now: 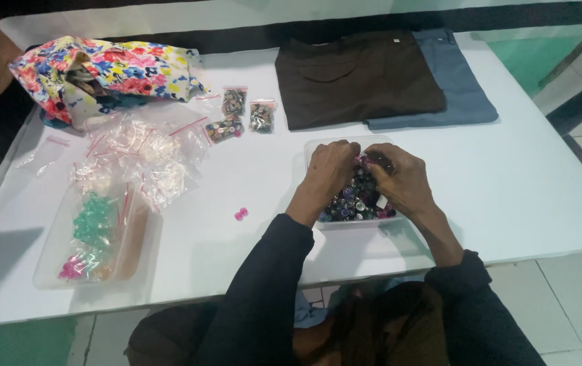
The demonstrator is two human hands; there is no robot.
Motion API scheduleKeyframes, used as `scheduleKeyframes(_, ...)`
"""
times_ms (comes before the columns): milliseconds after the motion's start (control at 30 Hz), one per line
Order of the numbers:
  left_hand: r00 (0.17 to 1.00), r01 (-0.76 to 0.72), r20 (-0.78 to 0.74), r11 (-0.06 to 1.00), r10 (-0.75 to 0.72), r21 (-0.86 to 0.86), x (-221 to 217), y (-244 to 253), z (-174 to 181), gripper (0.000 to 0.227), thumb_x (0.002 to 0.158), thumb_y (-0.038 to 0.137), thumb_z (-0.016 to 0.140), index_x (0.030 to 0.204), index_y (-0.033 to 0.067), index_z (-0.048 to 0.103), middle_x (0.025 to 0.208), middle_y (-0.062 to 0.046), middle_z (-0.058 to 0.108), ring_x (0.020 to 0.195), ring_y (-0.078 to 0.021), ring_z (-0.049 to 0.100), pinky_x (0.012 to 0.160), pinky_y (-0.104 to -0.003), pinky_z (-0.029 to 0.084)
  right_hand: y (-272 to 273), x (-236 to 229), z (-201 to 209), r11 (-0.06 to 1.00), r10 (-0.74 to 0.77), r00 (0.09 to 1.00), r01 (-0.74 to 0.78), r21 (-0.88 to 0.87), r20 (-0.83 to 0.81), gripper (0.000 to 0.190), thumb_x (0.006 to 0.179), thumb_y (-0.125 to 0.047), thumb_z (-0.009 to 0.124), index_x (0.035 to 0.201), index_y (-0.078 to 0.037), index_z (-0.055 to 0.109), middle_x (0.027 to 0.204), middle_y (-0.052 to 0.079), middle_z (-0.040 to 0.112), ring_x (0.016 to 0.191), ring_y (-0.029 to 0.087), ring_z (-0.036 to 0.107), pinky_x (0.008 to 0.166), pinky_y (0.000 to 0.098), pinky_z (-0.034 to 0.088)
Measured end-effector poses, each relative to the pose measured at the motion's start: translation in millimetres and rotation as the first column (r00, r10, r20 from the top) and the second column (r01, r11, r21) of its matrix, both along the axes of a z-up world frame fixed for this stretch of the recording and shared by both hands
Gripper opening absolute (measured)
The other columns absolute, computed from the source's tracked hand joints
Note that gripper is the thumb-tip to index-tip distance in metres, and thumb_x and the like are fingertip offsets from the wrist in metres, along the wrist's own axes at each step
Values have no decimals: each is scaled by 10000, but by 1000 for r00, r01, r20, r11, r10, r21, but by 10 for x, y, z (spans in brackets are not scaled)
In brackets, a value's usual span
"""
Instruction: Sorting small colorful buttons from a container and placing them on a table
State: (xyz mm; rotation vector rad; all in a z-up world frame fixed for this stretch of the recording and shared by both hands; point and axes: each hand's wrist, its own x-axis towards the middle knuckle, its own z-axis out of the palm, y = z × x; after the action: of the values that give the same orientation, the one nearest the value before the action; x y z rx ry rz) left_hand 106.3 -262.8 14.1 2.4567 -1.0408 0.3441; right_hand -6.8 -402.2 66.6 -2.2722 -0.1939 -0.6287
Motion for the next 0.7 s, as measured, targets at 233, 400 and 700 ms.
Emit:
scheduleKeyframes(233, 971, 4, -229, 964, -68, -267, -301, 293, 516, 178, 907, 104, 695, 1064, 146, 768, 912, -136, 777, 891, -421, 752, 821, -543, 596, 71, -31, 11, 1000, -17, 1000, 18, -12, 16, 255, 903, 4, 757, 1148, -69, 764, 978, 208, 750, 913, 444, 724, 673, 448, 618)
scheduleKeyframes(400, 974, -15, -220, 957, -51, -289, -284, 347, 394, 148, 914, 206, 720, 1047, 149, 750, 888, -93, 792, 888, -386, 767, 892, -526, 569, 63, -14, -23, 999, -4, 1000, 5, -47, 7, 226, 902, 2, 767, 1121, -55, 776, 983, 221, 751, 924, 446, 722, 699, 468, 610)
scheduleKeyframes(700, 976, 209, 89, 722, -200, -660, -891, 1106, 629, 161, 942, 110, 733, 1066, 75, 636, 1043, -102, 750, 910, -246, 745, 798, -344, 614, 308, -372, 173, 909, 117, 934, 36, -416, 336, 197, 993, 21, 797, 1177, 57, 734, 1141, 210, 742, 1029, 340, 712, 853, 419, 590)
